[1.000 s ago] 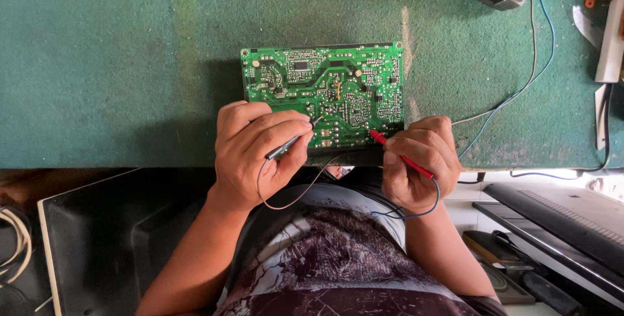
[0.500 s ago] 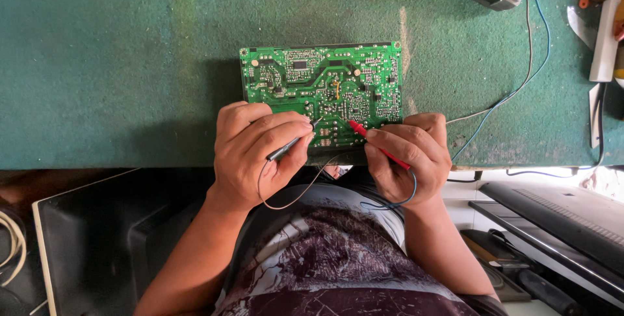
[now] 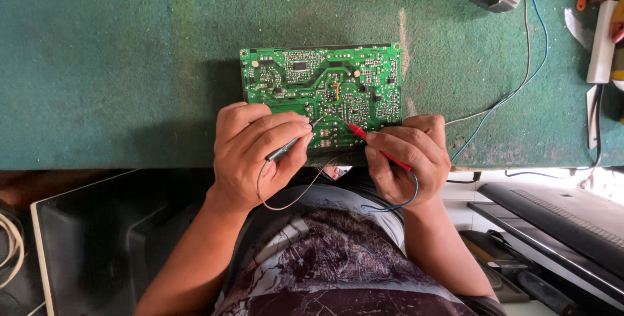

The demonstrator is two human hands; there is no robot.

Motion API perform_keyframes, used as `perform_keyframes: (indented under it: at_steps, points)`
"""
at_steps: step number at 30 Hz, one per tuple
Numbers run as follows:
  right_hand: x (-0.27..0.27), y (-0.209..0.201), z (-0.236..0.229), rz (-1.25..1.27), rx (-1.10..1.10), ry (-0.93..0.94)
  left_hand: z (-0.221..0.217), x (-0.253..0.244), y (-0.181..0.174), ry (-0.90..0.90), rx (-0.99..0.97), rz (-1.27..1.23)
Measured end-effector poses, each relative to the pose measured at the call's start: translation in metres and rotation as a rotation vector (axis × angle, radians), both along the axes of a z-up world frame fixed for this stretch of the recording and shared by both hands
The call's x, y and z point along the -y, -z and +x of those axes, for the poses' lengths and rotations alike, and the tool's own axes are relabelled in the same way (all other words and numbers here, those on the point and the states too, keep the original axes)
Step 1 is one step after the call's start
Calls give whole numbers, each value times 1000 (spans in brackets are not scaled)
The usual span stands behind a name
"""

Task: The person uses a multimeter to test various points on several circuit boards. They hold the boards with one hand and touch different components with the multimeter probes, flipping the boards over to access both sides.

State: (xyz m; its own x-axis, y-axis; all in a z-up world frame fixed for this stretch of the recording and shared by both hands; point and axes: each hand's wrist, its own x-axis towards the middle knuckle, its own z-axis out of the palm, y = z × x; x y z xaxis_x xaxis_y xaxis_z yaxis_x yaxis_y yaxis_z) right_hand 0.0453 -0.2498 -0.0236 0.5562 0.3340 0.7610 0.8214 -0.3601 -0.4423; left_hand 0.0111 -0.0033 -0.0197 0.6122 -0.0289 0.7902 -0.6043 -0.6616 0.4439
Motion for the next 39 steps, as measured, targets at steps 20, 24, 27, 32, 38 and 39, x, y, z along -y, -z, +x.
perform_keyframes:
  at_steps: [20,24,27,32,38,39]
  points:
    - [-7,-11,-7,-63,-72,90,-12,-1,-8,19,-164,79]
    - [-8,-12,-7,-56,-78,85,-13,-1,-7,16,-196,71]
    - [-7,-10,-7,-49,-81,89,-12,-1,-8,19,-191,71]
    - [-7,-11,-7,-44,-76,81,-12,-1,-3,9,-176,86]
    - [-6,-11,-7,-45,-93,70,-11,0,-6,11,-183,69]
    - [-6,-11,-7,-47,-93,67,-12,0,-5,11,-183,67]
